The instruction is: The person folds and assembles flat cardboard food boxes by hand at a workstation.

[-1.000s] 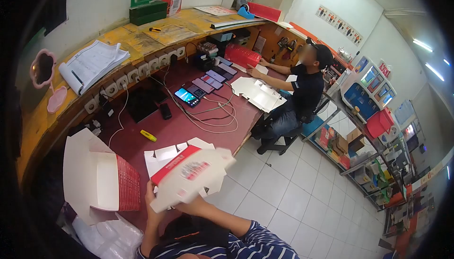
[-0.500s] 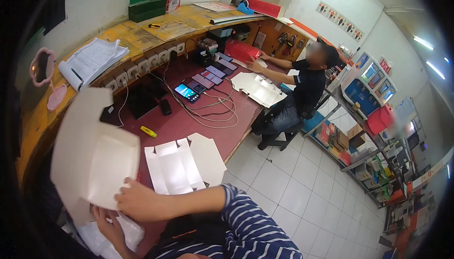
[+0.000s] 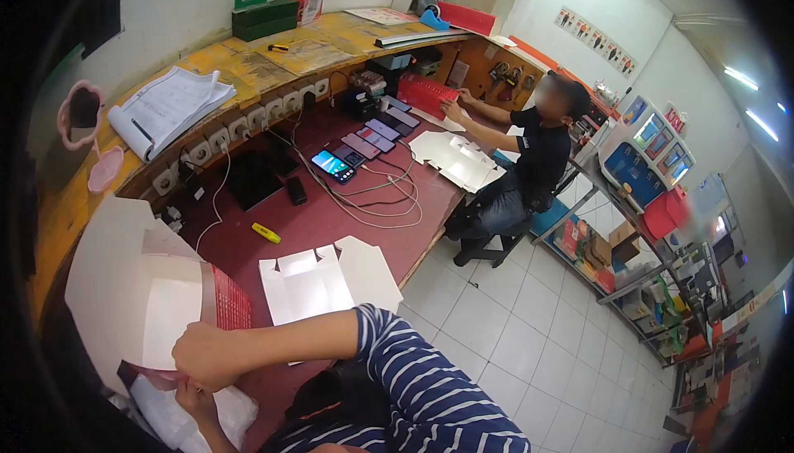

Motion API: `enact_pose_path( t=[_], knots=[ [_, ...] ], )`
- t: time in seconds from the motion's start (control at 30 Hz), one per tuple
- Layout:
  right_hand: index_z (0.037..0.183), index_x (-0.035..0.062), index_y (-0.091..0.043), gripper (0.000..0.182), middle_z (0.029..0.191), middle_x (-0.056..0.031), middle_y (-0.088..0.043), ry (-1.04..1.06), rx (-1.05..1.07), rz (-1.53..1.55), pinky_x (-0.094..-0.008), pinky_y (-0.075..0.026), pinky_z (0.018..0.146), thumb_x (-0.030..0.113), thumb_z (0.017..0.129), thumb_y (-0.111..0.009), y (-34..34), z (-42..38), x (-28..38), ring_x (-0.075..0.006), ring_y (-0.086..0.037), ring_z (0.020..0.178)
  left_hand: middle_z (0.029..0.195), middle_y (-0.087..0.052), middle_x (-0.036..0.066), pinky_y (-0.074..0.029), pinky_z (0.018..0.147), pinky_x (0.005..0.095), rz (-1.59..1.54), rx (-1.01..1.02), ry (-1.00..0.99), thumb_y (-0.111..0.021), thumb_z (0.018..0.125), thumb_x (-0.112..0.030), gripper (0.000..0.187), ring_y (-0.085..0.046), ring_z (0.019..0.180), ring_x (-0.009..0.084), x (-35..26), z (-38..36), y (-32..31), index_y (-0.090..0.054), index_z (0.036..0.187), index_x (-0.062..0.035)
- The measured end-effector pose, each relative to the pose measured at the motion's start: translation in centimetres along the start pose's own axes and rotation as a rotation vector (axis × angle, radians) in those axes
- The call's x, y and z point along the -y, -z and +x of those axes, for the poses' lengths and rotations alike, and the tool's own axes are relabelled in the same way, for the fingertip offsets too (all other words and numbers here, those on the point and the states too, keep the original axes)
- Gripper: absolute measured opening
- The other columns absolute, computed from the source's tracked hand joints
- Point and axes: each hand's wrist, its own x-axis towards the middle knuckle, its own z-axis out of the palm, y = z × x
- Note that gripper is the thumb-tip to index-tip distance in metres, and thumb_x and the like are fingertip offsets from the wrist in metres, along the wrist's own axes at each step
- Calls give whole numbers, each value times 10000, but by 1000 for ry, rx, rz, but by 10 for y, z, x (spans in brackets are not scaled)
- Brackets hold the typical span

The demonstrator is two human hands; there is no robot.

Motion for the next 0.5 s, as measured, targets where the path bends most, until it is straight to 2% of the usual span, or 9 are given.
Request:
enact_pose_path(
  t=[0.07, 0.1, 0.17, 0.2, 0.23, 0.27, 0.3, 0.37, 0.5],
  knots=[
    [557, 54, -557, 109, 629, -76, -513, 29, 5, -66, -330, -365, 578, 154, 601, -551, 8, -10, 4, -221, -522, 581, 777, -575, 166, -434, 528, 385, 25, 174, 29, -561, 729, -123, 164, -559, 637, 326, 4, -3, 4, -586, 850, -15],
    [562, 65, -553, 108, 633, -67, -504, 57, 3, -136, -324, -356, 584, 161, 612, -545, 11, -16, 7, -207, -514, 586, 777, -575, 166, -434, 528, 385, 27, 176, 35, -561, 729, -123, 164, -559, 637, 326, 3, -2, 3, -586, 850, -15],
    [581, 73, -550, 104, 642, -58, -497, 84, -4, -186, -320, -349, 588, 167, 624, -538, 15, -34, 18, -196, -507, 592, 784, -594, 157, -462, 571, 367, -147, -9, -48, -594, 702, -128, 205, -581, 682, 315, -5, 7, -6, -593, 871, -12],
    [599, 82, -546, 99, 650, -49, -491, 120, -13, -233, -316, -342, 592, 173, 635, -532, 17, -43, 25, -185, -500, 598, 803, -608, 135, -483, 633, 347, -470, -60, 326, -561, 746, -182, 234, -595, 742, 288, -19, 7, -10, -593, 869, 14],
    [614, 77, -543, 103, 655, -48, -491, 108, 98, -204, -314, -344, 589, 175, 643, -527, 22, -53, 31, -183, -503, 607, 864, -604, 115, -478, 703, 348, -896, -52, 537, -474, 812, -231, 304, -586, 815, 263, -10, -6, -12, -566, 911, 41],
    [629, 73, -540, 108, 660, -47, -492, 121, 215, -170, -311, -347, 586, 177, 651, -522, 28, -63, 36, -181, -506, 616, 877, -607, 117, -477, 649, 330, -670, -382, 564, -529, 758, -271, 349, -594, 770, 249, 45, -79, -70, -564, 923, 34],
    [638, 68, -537, 107, 657, -48, -490, 126, 267, -122, -309, -354, 591, 172, 659, -521, 32, -71, 39, -183, -510, 625, 877, -607, 117, -477, 649, 330, -592, -429, 601, -529, 758, -271, 349, -594, 770, 249, 44, -79, -68, -564, 923, 34],
    [646, 63, -533, 107, 654, -49, -488, 215, 338, -55, -307, -360, 596, 167, 667, -520, 35, -69, 39, -186, -513, 633, 875, -605, 121, -477, 649, 334, -596, -394, 596, -547, 739, -241, 325, -592, 773, 258, 23, -59, -55, -566, 926, 25],
    [666, 55, -536, 122, 670, -55, -488, 169, 214, -106, -311, -379, 629, 173, 700, -535, 24, -38, 31, -197, -522, 661, 872, -601, 127, -477, 648, 341, -734, -228, 528, -583, 702, -181, 296, -589, 781, 275, -22, -3, -22, -569, 931, 7]
  ],
)
